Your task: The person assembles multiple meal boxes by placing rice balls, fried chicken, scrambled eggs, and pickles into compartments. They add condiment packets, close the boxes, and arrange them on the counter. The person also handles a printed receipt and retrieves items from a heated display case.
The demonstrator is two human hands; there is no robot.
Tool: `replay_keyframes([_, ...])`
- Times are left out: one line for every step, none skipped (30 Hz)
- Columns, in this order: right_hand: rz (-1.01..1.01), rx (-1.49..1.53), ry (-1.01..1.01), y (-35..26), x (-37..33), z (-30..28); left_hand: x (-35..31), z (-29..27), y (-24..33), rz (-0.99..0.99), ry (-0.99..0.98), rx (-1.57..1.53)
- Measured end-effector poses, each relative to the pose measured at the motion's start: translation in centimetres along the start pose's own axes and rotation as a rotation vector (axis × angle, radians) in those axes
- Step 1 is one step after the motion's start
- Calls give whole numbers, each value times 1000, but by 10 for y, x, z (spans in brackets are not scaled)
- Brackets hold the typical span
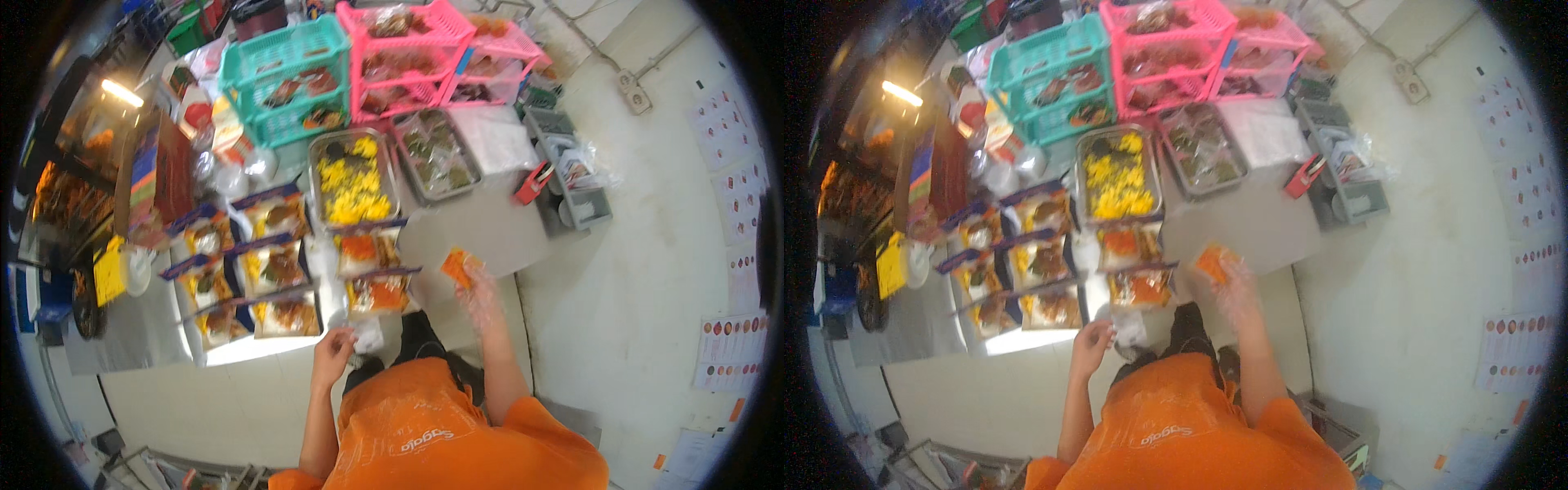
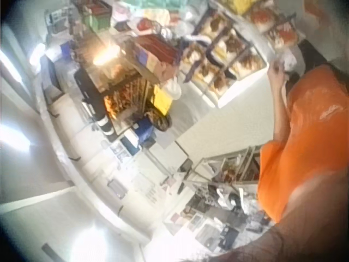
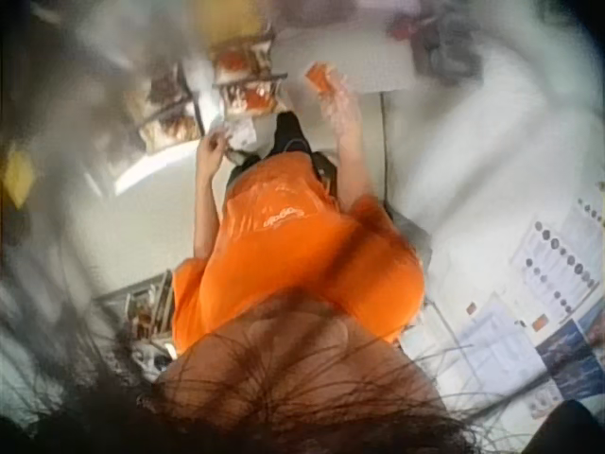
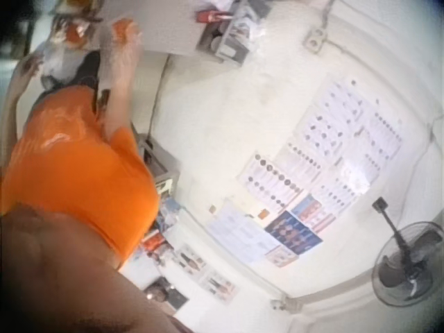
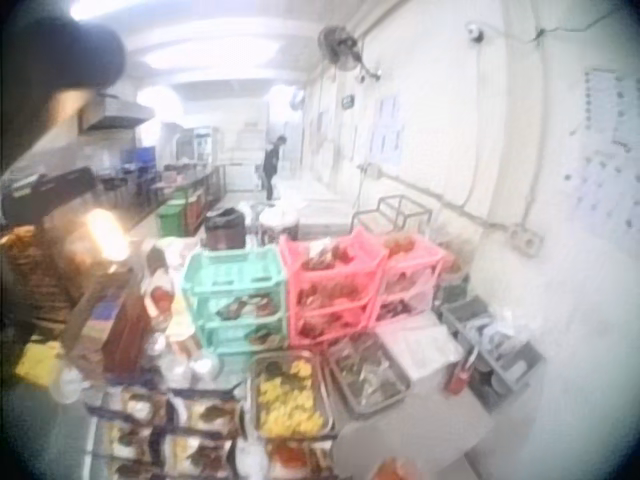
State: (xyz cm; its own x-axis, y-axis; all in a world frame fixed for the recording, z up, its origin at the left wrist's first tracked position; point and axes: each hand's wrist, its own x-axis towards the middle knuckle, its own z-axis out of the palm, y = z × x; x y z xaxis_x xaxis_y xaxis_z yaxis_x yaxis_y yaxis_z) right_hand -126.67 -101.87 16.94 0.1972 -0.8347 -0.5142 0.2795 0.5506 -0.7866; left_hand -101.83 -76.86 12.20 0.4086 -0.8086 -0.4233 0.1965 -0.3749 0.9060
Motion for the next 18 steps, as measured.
replay_keyframes([-52,-2,-35,-24,29,6,1,-1,-7,-16,37,7])
replay_keyframes([-112,-6,-43,-60,56,9,3,4,-5,-51,42,12])
replay_keyframes([-208,12,-19,-96,88,13,4,10,-4,-91,52,22])
replay_keyframes([-292,31,-2,-130,123,19,1,13,-12,-144,87,43])
replay_keyframes([-341,-6,-111,-173,165,17,6,22,-19,-187,124,58])
replay_keyframes([-382,-39,-217,-213,208,16,7,33,-10,-232,152,75])
replay_keyframes([-449,-25,-228,-251,240,32,3,43,0,-291,187,91])
replay_keyframes([-508,-10,-251,-288,265,57,0,52,-4,-313,228,73])
replay_keyframes([-548,49,-314,-326,288,77,1,58,-8,-331,263,54])
replay_keyframes([-584,102,-385,-355,304,92,3,68,-7,-351,303,25])
replay_keyframes([-623,-37,-308,-367,317,98,2,80,6,-330,354,30])
replay_keyframes([-655,-172,-237,-371,329,100,1,90,9,-323,406,-2])
replay_keyframes([-684,-311,-165,-379,343,104,0,101,11,-316,457,-35])
replay_keyframes([-710,-440,-81,-368,352,108,-5,106,11,-314,518,-66])
replay_keyframes([-722,-512,-27,-336,344,113,-9,109,3,-297,528,-60])
replay_keyframes([-715,-458,-46,-294,325,119,-13,115,-12,-286,563,-66])
replay_keyframes([-686,-405,-80,-254,297,119,-22,128,-18,-281,619,-81])
replay_keyframes([-623,-343,-147,-212,264,122,-19,135,6,-308,641,15])
